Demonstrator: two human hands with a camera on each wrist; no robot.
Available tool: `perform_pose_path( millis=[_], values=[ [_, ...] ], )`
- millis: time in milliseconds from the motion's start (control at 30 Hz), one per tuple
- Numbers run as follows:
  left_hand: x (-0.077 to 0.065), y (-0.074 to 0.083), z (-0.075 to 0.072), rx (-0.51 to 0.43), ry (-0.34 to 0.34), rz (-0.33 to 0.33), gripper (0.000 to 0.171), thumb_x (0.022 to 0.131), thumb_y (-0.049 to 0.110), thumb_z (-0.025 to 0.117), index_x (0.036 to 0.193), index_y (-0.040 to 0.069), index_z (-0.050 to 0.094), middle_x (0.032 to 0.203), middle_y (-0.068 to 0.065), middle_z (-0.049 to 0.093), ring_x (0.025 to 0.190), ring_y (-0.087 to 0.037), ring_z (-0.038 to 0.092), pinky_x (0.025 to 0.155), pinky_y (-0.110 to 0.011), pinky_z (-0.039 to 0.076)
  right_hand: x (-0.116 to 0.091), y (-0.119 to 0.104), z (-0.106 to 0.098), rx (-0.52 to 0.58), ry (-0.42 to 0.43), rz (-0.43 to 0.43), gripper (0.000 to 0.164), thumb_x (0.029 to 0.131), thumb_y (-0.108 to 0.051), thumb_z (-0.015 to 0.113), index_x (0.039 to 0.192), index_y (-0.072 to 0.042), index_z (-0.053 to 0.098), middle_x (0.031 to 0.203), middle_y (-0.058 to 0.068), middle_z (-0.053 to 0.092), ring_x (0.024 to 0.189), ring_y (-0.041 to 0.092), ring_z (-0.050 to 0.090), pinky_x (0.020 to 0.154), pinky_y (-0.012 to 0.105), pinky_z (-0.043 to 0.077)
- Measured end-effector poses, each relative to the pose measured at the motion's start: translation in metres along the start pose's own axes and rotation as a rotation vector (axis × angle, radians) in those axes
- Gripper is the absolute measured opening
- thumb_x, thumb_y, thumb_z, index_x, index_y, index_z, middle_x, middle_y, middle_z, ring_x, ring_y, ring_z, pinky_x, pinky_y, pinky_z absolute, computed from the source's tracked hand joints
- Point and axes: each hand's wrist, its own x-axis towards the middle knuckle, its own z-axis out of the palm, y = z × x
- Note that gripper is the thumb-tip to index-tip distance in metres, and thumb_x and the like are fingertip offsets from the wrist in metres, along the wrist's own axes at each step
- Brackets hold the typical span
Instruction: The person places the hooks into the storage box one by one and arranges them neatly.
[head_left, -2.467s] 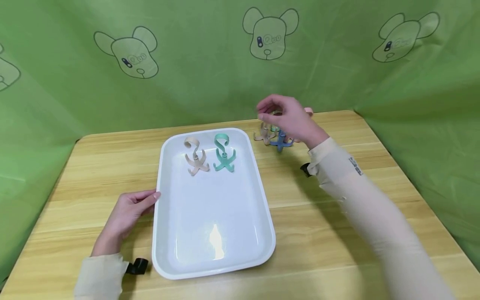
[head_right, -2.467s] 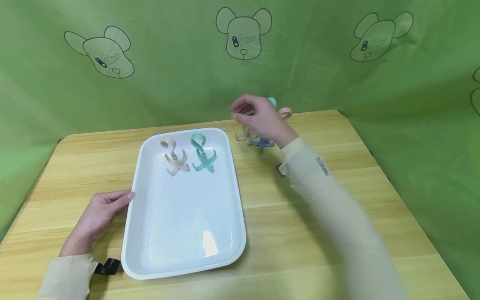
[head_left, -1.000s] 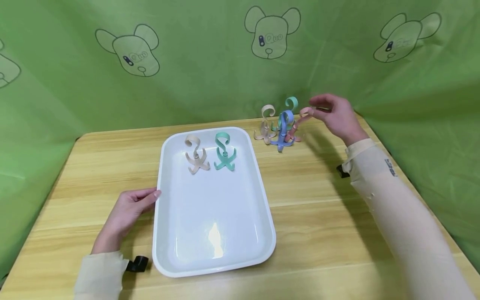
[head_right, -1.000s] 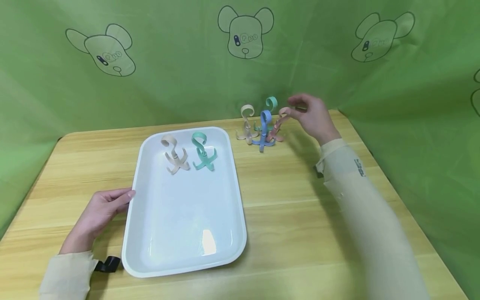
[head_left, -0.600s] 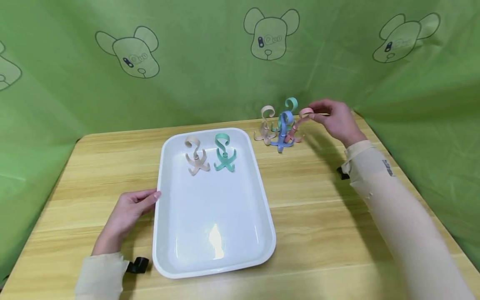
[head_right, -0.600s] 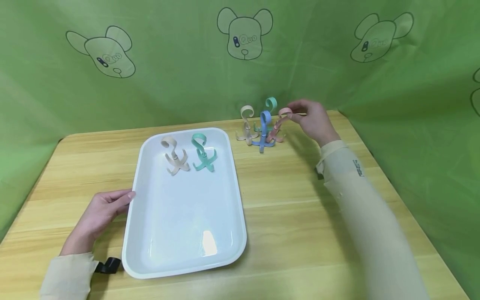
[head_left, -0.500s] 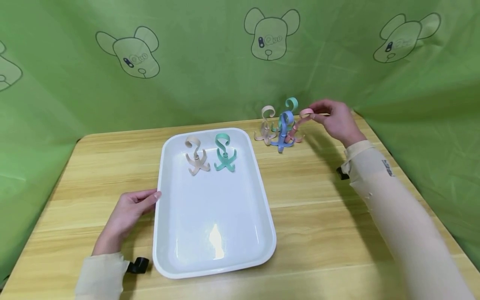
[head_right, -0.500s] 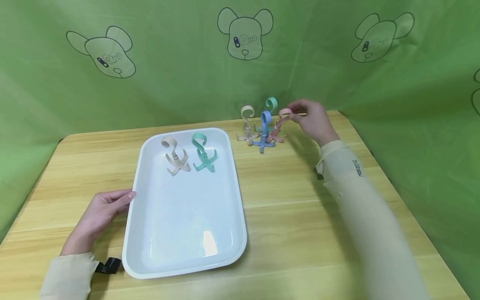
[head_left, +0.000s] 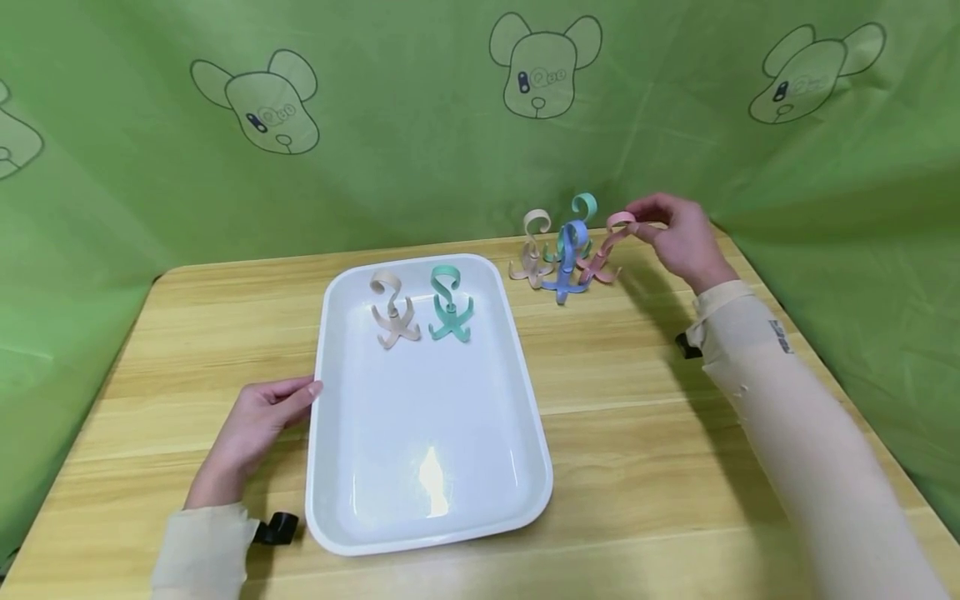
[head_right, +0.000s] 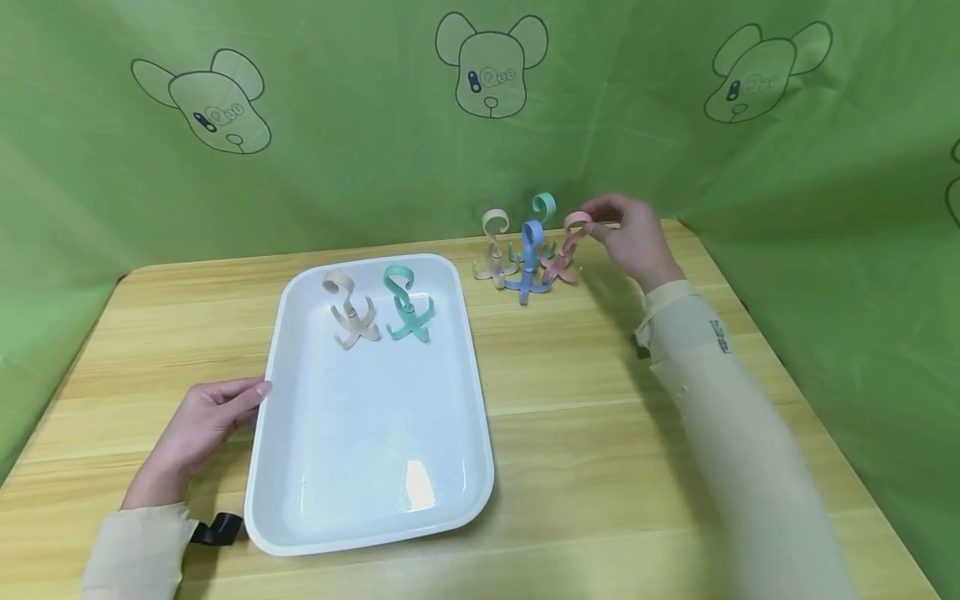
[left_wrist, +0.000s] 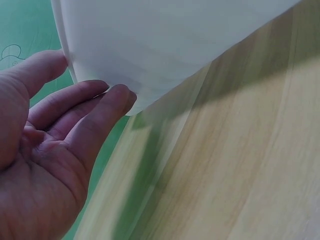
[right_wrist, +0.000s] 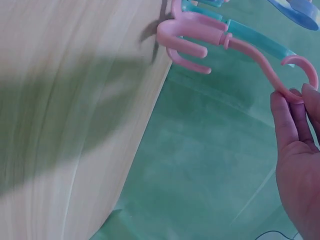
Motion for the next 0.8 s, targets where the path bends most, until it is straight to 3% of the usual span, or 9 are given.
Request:
perform_pose_path(
  millis=[333, 667, 800],
  values=[
    [0.000, 0.000, 0.000, 0.014, 0.009, -0.003, 0.047, 0.098, 0.024, 0.064, 0.126, -0.013, 0.056, 0.120, -0.023, 0.063, 0.095, -0.012, 0.068, 0.083, -0.029, 0.056, -0.003, -0.007, -0.010, 0.051, 0.031, -0.002, 0.034, 0.098, -0.019, 0.064, 0.127, -0.003, 0.060, 0.120, 0.012, 0.061, 0.107, 0.019, 0.056, 0.083, 0.026, 0.048],
    [0.000, 0.001, 0.001, -0.001, 0.003, -0.004, 0.046, 0.099, 0.022, 0.063, 0.126, -0.015, 0.055, 0.120, -0.026, 0.063, 0.093, -0.014, 0.069, 0.083, -0.030, 0.056, -0.008, -0.012, -0.021, 0.087, 0.053, -0.015, 0.031, 0.096, -0.014, 0.065, 0.125, -0.004, 0.062, 0.118, 0.009, 0.061, 0.106, 0.018, 0.056, 0.088, 0.024, 0.050],
    [0.001, 0.000, 0.002, 0.004, 0.002, 0.000, 0.046, 0.099, 0.023, 0.063, 0.126, -0.014, 0.056, 0.120, -0.026, 0.063, 0.092, -0.015, 0.069, 0.083, -0.030, 0.056, -0.013, -0.016, -0.028, 0.110, 0.047, -0.009, 0.034, 0.095, -0.019, 0.068, 0.126, -0.007, 0.063, 0.119, 0.009, 0.061, 0.105, 0.017, 0.057, 0.087, 0.022, 0.050]
  ],
)
